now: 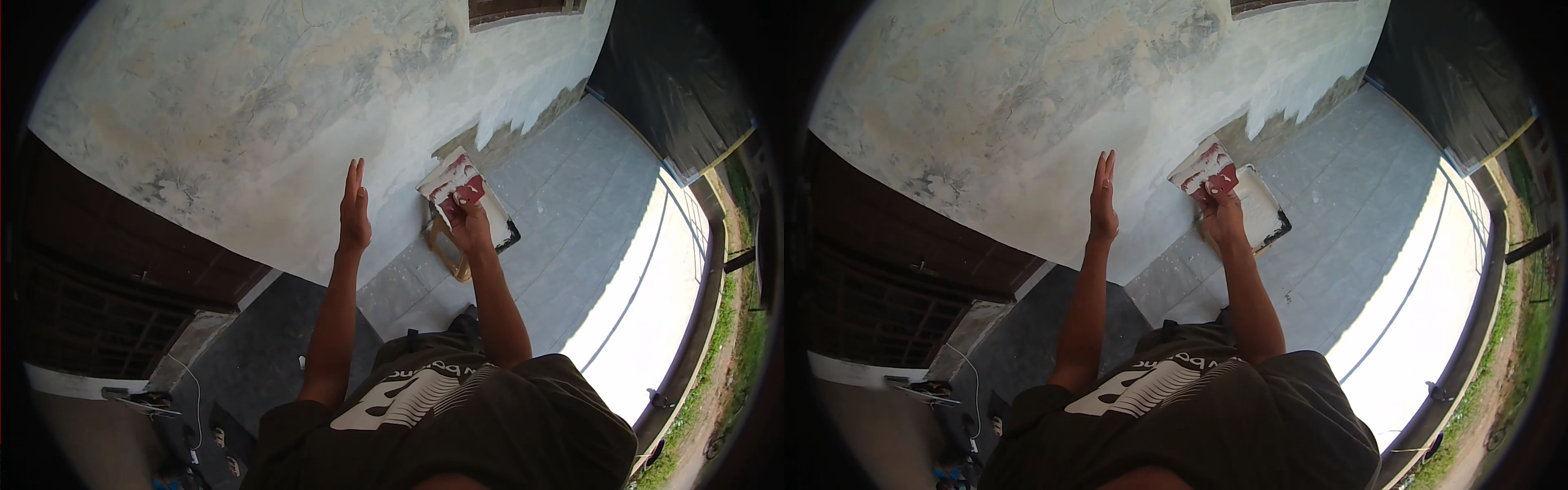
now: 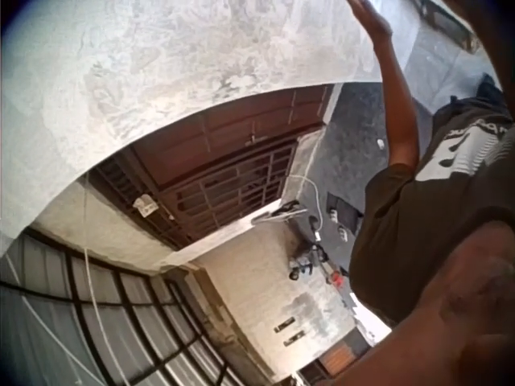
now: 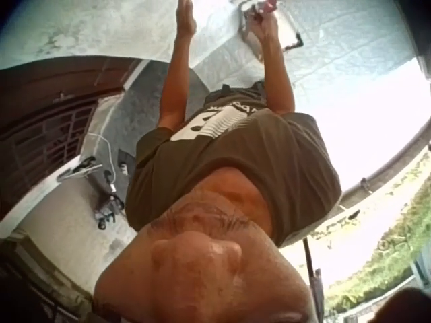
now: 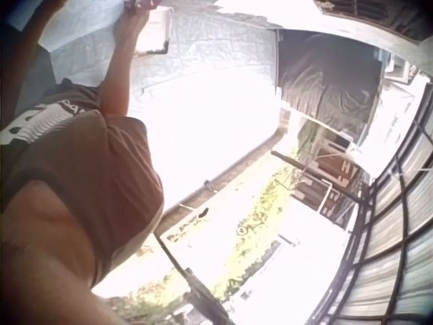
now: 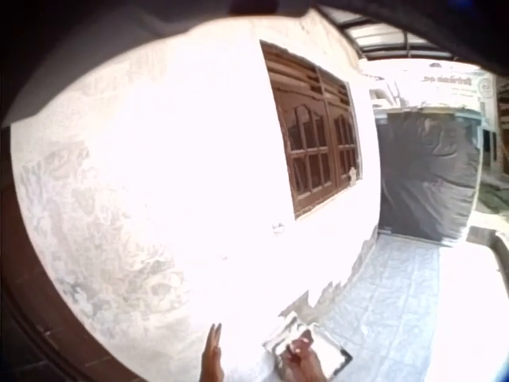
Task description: The recorder is using a putty knife to apply patching compound to smooth out a wall surface.
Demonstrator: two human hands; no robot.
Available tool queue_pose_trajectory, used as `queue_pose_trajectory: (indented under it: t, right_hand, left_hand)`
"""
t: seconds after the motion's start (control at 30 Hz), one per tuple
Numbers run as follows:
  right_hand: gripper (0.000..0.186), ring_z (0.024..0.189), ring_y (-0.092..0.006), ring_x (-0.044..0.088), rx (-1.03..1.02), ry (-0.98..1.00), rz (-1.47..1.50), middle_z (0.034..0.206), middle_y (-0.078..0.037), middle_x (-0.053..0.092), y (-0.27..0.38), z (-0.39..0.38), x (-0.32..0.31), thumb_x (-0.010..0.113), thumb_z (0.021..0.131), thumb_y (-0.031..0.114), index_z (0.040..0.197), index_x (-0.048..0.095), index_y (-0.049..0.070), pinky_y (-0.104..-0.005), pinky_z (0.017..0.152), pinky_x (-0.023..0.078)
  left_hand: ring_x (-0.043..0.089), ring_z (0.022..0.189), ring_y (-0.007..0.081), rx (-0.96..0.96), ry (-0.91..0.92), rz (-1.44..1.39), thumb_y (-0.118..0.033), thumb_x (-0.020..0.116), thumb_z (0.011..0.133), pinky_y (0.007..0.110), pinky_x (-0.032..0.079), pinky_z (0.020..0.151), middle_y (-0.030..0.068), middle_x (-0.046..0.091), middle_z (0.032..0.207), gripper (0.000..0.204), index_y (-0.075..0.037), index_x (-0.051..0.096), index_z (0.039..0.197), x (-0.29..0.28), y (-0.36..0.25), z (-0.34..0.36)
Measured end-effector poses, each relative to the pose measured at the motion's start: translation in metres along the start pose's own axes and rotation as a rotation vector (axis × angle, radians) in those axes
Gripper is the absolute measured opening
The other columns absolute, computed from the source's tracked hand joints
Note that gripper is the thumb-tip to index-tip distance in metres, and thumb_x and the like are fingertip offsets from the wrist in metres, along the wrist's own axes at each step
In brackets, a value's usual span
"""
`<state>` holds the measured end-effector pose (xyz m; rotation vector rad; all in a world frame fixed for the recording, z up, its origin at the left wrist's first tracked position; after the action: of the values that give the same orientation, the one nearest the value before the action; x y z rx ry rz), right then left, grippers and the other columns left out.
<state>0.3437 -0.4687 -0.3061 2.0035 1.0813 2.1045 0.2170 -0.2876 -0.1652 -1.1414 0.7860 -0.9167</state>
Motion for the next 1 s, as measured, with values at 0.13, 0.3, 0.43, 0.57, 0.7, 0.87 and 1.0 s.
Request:
queue_pose_trajectory:
  t: [0.13, 0.3, 0.43, 0.57, 0.7, 0.87, 1.0]
  right_hand:
    - [0.018, 0.098, -0.0236, 0.067, -0.059, -0.076, -0.032, 0.110, -0.010, 0.067, -0.012, 0.008, 0.036, 0.058, 0.094, 0.000, 0.112, 0.063, 0.003, -0.0397, 0.089, 0.057]
    - [0.019, 0.100, -0.0250, 0.068, -0.195, -0.104, -0.057, 0.111, -0.010, 0.068, -0.019, 0.030, 0.064, 0.060, 0.094, 0.001, 0.112, 0.063, 0.003, -0.0408, 0.090, 0.057]
    - [0.019, 0.101, -0.0249, 0.068, -0.289, -0.075, -0.040, 0.111, -0.010, 0.068, -0.031, 0.061, 0.084, 0.059, 0.094, 0.000, 0.113, 0.063, 0.002, -0.0410, 0.092, 0.057]
    - [0.021, 0.103, -0.0252, 0.067, -0.322, -0.088, -0.009, 0.113, -0.011, 0.066, -0.054, 0.092, 0.099, 0.060, 0.094, 0.000, 0.115, 0.062, 0.002, -0.0408, 0.095, 0.056]
    - [0.021, 0.095, -0.0230, 0.069, -0.428, -0.112, 0.010, 0.108, -0.011, 0.067, -0.072, 0.113, 0.110, 0.063, 0.092, 0.000, 0.113, 0.063, -0.003, -0.0382, 0.086, 0.059]
    - [0.019, 0.084, -0.0078, 0.059, -0.758, -0.345, -0.396, 0.089, -0.006, 0.070, -0.060, 0.131, 0.126, 0.065, 0.090, 0.003, 0.106, 0.069, -0.008, -0.0257, 0.075, 0.050]
    - [0.029, 0.089, -0.0147, 0.067, -0.932, -0.511, -0.709, 0.098, -0.013, 0.073, -0.058, 0.133, 0.152, 0.061, 0.090, -0.002, 0.118, 0.068, 0.000, -0.0274, 0.079, 0.052]
  left_hand:
    - [0.027, 0.147, 0.0279, -0.170, 0.068, -0.016, -0.042, 0.032, 0.104, 0.039, 0.018, 0.118, 0.0157, 0.028, 0.160, 0.069, 0.000, 0.013, 0.156, -0.032, -0.019, 0.034]
    - [0.031, 0.145, 0.0279, -0.365, 0.099, -0.037, -0.040, 0.033, 0.103, 0.036, 0.023, 0.116, 0.0155, 0.029, 0.160, 0.069, 0.000, 0.014, 0.156, -0.052, -0.034, 0.064]
    - [0.035, 0.143, 0.0268, -0.256, 0.130, 0.071, -0.038, 0.034, 0.102, 0.033, 0.028, 0.112, 0.0158, 0.030, 0.160, 0.069, 0.001, 0.014, 0.155, -0.067, -0.032, 0.093]
    - [0.041, 0.138, 0.0234, 0.298, 0.192, 0.382, -0.037, 0.036, 0.102, 0.028, 0.037, 0.102, 0.0169, 0.032, 0.159, 0.069, 0.001, 0.015, 0.155, -0.080, -0.050, 0.094]
    - [0.040, 0.139, 0.0254, 0.443, 0.211, 0.406, -0.038, 0.036, 0.101, 0.029, 0.035, 0.103, 0.0180, 0.033, 0.158, 0.070, 0.001, 0.015, 0.155, -0.089, -0.055, 0.100]
    - [0.033, 0.145, 0.0320, 0.552, 0.282, 0.492, -0.039, 0.036, 0.101, 0.037, 0.027, 0.115, 0.0204, 0.032, 0.158, 0.071, 0.002, 0.015, 0.155, -0.093, -0.051, 0.121]
    - [0.027, 0.147, 0.0359, 0.537, 0.351, 0.436, -0.042, 0.036, 0.101, 0.042, 0.019, 0.119, 0.0233, 0.030, 0.157, 0.075, 0.006, 0.014, 0.154, -0.090, -0.057, 0.126]
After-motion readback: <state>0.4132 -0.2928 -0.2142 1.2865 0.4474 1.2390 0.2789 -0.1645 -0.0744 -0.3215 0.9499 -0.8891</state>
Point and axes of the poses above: each hand's wrist, its own z-axis towards the middle knuckle, its own x-axis out of the palm, y = z × x, the point moved 9 cm from there along z, towards the middle knuckle
